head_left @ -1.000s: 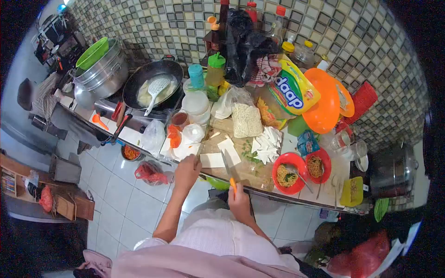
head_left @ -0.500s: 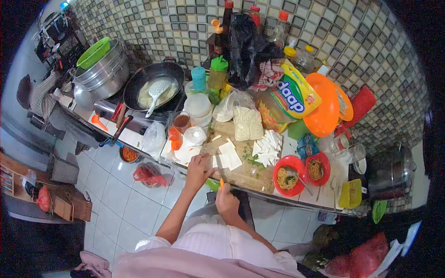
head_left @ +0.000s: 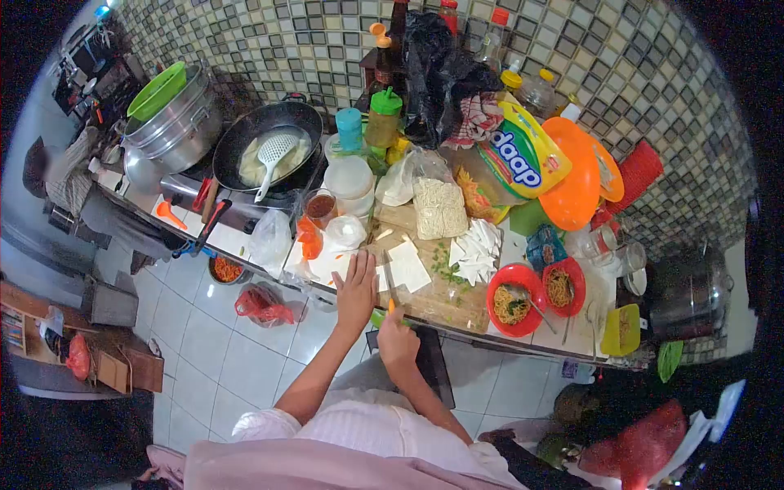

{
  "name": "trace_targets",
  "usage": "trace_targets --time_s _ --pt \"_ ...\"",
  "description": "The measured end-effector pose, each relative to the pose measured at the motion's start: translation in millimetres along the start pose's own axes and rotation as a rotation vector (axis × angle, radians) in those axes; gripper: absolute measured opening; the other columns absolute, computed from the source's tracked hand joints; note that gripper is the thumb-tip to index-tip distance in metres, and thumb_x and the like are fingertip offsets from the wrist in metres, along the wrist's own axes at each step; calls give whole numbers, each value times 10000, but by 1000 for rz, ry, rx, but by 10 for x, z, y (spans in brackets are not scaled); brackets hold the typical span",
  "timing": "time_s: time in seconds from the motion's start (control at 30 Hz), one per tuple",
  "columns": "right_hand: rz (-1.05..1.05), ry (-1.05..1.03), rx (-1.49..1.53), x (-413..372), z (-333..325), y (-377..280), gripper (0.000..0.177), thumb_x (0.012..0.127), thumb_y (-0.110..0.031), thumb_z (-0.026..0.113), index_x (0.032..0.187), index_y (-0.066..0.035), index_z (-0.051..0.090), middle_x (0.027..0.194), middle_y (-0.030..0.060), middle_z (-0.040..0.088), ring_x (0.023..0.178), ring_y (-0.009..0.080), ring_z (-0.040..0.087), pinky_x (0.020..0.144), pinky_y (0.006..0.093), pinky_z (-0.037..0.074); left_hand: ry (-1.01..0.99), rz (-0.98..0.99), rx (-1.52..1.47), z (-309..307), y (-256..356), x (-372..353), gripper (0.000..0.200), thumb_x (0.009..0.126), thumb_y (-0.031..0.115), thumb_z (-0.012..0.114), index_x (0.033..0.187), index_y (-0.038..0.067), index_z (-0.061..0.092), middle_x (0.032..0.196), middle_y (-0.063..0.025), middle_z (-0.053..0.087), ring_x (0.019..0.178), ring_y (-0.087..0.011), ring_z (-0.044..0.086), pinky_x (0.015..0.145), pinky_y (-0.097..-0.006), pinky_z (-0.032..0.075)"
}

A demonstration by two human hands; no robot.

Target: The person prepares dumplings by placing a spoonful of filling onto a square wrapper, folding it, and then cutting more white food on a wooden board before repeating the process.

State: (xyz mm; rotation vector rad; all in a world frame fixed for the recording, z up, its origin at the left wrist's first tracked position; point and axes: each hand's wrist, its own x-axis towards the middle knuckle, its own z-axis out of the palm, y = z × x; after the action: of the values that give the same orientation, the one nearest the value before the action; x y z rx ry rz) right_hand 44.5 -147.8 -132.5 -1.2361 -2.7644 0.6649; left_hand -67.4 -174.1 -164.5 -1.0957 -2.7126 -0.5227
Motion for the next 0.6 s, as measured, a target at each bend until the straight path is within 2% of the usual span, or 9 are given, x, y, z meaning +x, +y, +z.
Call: trace_targets --time_s 0.13,0.23,0.43,0.53,0.6 --pt "39 39 -26 -59 -11 -59 240 857 -261 404 854 -22 403 544 155 576 518 329 592 467 430 485 18 14 -3 72 -30 -5 403 849 211 430 1232 89 397 1321 -57 323 1231 -219 293 890 -620 257" --pt "19 -64 -53 -260 71 106 236 859 -262 398 855 -27 419 545 166 574 517 331 591 471 433 485 25 8 -20 79 -48 -15 403 849 210 428 1232 91 395 1318 -58 330 1232 -213 291 886 -630 249" --pt "-35 43 -67 -450 -155 210 243 856 -266 403 848 -28 449 537 173 566 489 331 581 451 429 484 27 6 -41 100 -56 -21 410 850 210 422 1239 86 383 1328 -56 320 1234 -209 286 894 -634 229" --pt "-32 3 -61 -222 -173 142 233 843 -235 408 925 -23 462 549 140 569 509 328 584 453 433 477 43 17 -3 112 -57 -23 407 851 210 419 1236 82 385 1335 -53 310 1237 -211 281 891 -640 224" --pt "-116 198 -11 -85 -99 87 259 848 -257 410 857 -2 455 524 158 561 474 340 573 440 436 480 51 7 -55 125 -66 -29 403 852 208 415 1234 82 388 1338 -51 303 1241 -211 275 891 -646 216"
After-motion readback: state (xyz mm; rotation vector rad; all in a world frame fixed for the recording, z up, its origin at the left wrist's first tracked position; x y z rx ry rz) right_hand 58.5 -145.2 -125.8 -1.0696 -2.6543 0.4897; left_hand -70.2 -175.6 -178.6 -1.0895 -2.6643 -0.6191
